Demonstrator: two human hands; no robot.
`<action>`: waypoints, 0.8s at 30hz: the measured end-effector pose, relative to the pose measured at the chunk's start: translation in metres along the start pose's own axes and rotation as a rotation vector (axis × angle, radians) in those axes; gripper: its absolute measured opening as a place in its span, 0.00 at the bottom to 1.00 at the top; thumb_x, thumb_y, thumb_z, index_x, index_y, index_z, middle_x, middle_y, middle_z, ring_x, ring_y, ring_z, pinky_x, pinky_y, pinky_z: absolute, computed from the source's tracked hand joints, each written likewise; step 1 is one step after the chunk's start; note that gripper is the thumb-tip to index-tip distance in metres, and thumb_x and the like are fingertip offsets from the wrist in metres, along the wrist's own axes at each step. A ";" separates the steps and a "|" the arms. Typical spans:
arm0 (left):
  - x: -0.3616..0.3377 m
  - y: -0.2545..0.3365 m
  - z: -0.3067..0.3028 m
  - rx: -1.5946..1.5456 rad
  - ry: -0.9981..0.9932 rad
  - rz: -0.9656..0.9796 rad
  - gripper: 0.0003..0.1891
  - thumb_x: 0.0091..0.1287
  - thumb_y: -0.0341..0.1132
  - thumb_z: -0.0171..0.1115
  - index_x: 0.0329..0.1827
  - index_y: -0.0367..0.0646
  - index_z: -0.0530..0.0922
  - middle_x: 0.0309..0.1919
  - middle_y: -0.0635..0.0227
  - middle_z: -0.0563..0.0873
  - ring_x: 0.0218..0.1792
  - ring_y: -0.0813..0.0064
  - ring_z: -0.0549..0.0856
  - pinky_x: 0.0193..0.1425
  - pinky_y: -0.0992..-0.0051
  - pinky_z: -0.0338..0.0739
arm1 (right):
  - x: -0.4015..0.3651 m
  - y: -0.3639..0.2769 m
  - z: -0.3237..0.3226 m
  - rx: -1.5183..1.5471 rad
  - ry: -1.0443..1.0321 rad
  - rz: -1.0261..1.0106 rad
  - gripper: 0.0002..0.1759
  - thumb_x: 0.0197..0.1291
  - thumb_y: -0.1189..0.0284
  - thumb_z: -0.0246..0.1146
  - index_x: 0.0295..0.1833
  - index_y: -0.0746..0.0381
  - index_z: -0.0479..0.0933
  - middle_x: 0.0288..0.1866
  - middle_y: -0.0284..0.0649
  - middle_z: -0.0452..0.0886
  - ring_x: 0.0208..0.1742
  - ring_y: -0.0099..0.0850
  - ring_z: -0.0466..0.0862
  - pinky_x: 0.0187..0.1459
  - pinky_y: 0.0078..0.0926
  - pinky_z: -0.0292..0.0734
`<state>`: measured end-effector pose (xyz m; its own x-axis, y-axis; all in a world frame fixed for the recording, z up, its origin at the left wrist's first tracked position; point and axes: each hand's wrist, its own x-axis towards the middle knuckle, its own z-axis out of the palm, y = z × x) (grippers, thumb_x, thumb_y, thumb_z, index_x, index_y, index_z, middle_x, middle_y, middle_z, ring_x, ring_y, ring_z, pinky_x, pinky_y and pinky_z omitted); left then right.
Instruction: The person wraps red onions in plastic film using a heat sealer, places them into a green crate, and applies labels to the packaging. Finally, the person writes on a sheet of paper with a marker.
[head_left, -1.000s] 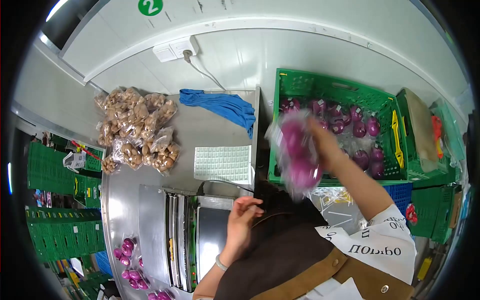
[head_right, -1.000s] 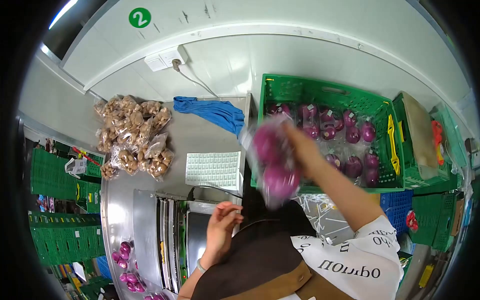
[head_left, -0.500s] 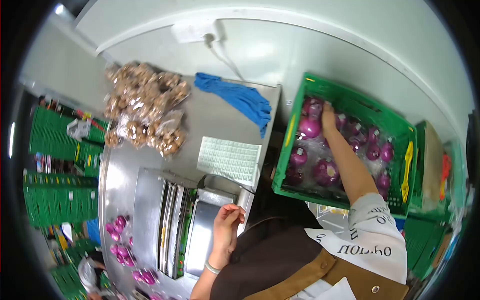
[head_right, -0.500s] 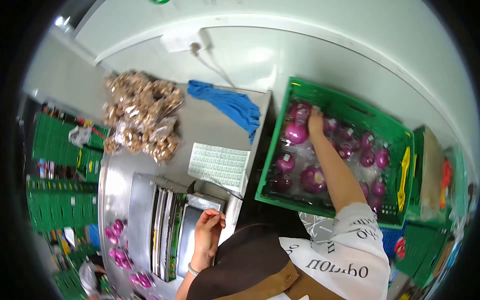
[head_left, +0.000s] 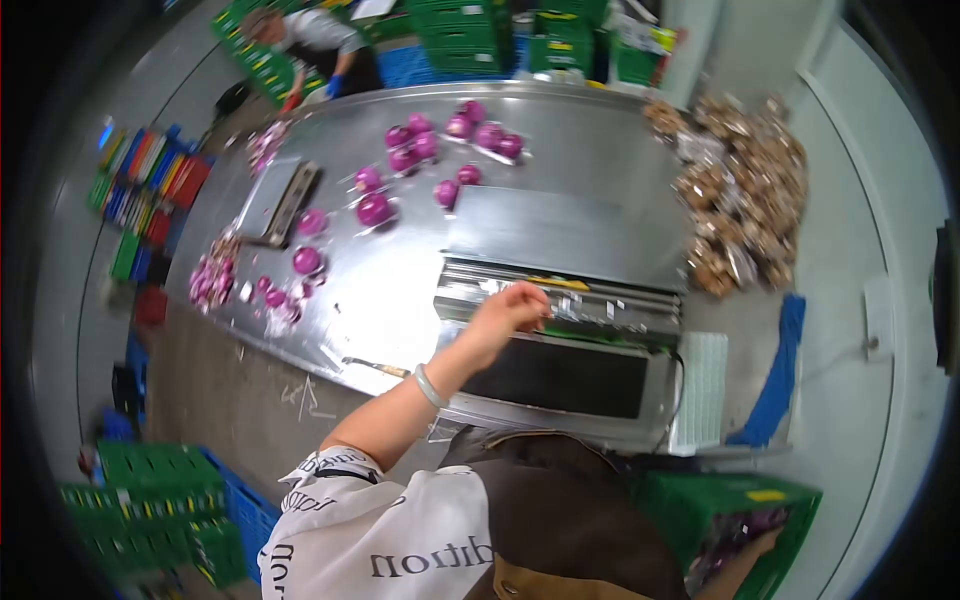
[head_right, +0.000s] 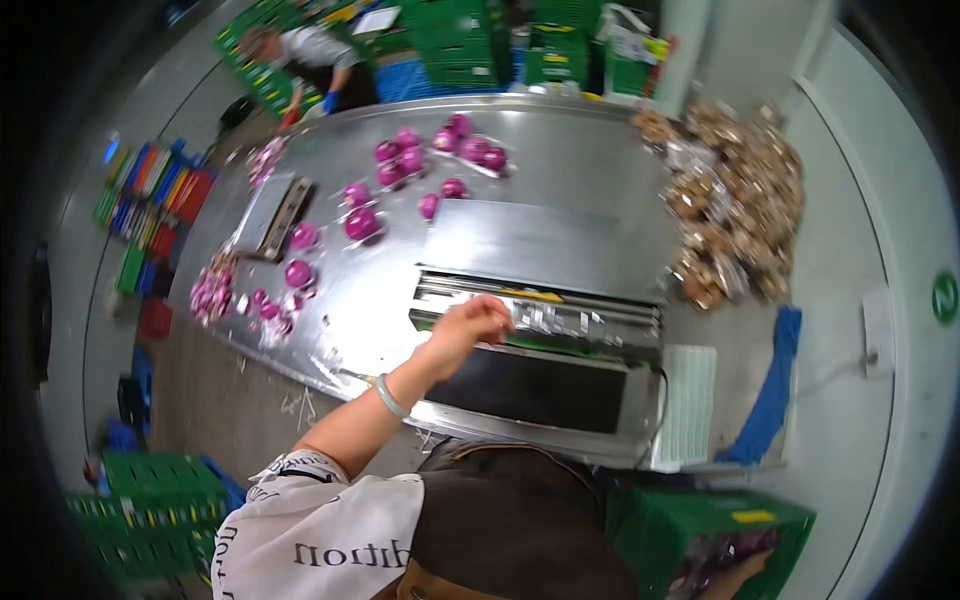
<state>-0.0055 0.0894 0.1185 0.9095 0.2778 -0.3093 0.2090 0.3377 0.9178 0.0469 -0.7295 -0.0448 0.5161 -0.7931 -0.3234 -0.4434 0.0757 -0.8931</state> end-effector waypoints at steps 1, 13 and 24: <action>-0.002 0.007 -0.040 0.029 0.120 0.020 0.06 0.67 0.33 0.59 0.45 0.44 0.76 0.37 0.72 0.83 0.35 0.81 0.80 0.41 0.80 0.74 | -0.007 -0.009 0.002 -0.071 0.027 -0.046 0.28 0.66 0.57 0.58 0.61 0.69 0.74 0.64 0.49 0.74 0.55 0.44 0.79 0.58 0.36 0.74; -0.051 -0.097 -0.481 -0.254 1.114 0.073 0.16 0.63 0.31 0.55 0.53 0.33 0.76 0.40 0.60 0.82 0.37 0.70 0.82 0.36 0.74 0.77 | -0.169 -0.144 0.124 -0.935 0.283 -1.101 0.31 0.55 0.61 0.69 0.56 0.75 0.73 0.53 0.61 0.76 0.58 0.54 0.74 0.62 0.46 0.66; 0.031 -0.119 -0.570 -0.591 1.437 0.017 0.05 0.63 0.24 0.55 0.40 0.33 0.74 0.31 0.60 0.79 0.25 0.69 0.82 0.24 0.76 0.83 | -0.423 -0.180 0.306 -0.974 -0.738 -1.589 0.21 0.56 0.74 0.63 0.56 0.67 0.72 0.65 0.52 0.71 0.63 0.47 0.74 0.60 0.40 0.72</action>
<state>-0.2070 0.5709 -0.1423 -0.2586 0.7665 -0.5879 -0.2785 0.5236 0.8052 0.1321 -0.2228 0.1573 0.8083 0.5644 0.1675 0.5837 -0.8053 -0.1036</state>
